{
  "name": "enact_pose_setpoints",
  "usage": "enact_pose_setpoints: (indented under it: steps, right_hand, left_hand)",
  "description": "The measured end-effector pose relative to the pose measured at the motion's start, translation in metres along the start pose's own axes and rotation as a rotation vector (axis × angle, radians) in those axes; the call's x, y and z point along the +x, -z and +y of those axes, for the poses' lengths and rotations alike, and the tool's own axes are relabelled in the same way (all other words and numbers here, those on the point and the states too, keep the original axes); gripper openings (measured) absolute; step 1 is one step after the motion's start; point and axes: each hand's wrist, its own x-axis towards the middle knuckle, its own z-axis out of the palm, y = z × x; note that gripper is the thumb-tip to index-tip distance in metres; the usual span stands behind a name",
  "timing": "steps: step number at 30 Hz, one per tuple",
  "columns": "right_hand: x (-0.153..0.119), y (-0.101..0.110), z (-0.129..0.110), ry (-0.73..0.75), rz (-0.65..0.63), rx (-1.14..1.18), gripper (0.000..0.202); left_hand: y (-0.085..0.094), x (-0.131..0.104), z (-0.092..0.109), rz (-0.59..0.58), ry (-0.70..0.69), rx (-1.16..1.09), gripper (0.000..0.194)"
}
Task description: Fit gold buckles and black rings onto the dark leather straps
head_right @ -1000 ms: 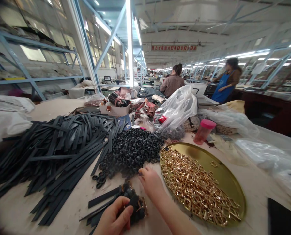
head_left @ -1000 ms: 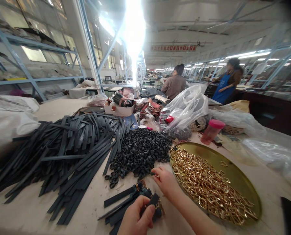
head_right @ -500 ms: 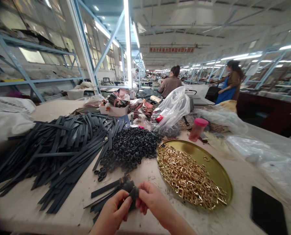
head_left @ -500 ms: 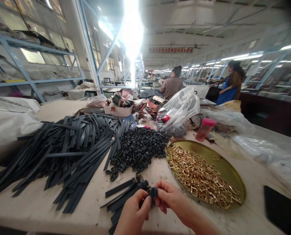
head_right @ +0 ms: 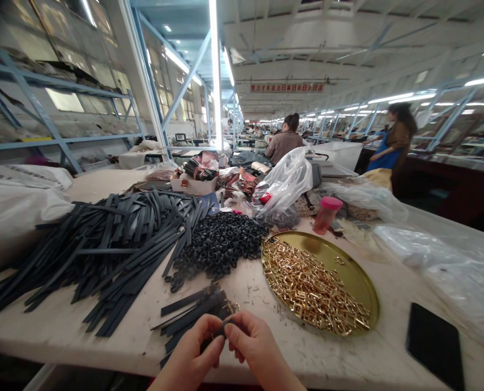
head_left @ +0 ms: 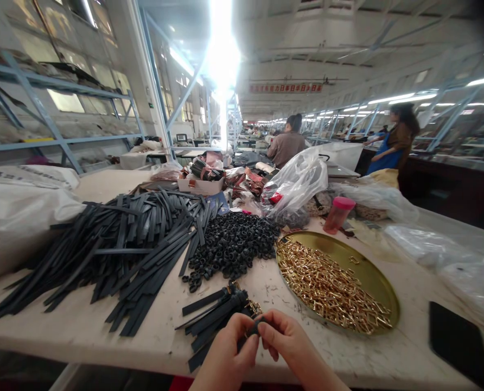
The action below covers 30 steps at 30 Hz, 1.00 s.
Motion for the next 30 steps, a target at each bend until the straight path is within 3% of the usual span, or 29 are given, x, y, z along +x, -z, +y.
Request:
enact_pose_setpoints:
  steps: [3,7,11,15,18,21,25,30]
  right_hand:
    - [-0.006,-0.006,-0.004,0.068,0.057,-0.023,0.038]
    - [-0.016,-0.014,-0.013,0.107,0.024,0.036,0.047]
    - [-0.017,-0.014,-0.013,0.015,0.038,0.161,0.049]
    - [-0.012,-0.012,0.002,-0.12,-0.077,0.291,0.046]
    - [-0.01,-0.012,0.013,-0.225,-0.139,0.381,0.046]
    - [-0.011,-0.012,0.014,-0.259,-0.121,0.46,0.042]
    - [-0.01,-0.011,0.006,-0.15,-0.089,0.436,0.037]
    - [-0.005,-0.01,0.006,0.008,0.034,0.16,0.038]
  left_hand:
    - [-0.001,-0.004,0.0,0.03,-0.024,-0.06,0.021]
    - [0.0,-0.004,-0.007,0.08,-0.012,-0.046,0.018]
    - [-0.001,-0.002,-0.01,0.129,0.01,-0.005,0.018]
    - [0.001,-0.001,-0.008,0.159,0.052,0.061,0.019]
    - [0.004,-0.001,-0.007,0.146,0.095,0.168,0.014]
    - [0.006,0.0,-0.007,0.126,0.107,0.207,0.01]
    - [0.005,0.001,-0.007,0.086,0.087,0.091,0.013]
    - [0.0,0.0,-0.013,-0.046,0.125,-0.323,0.024]
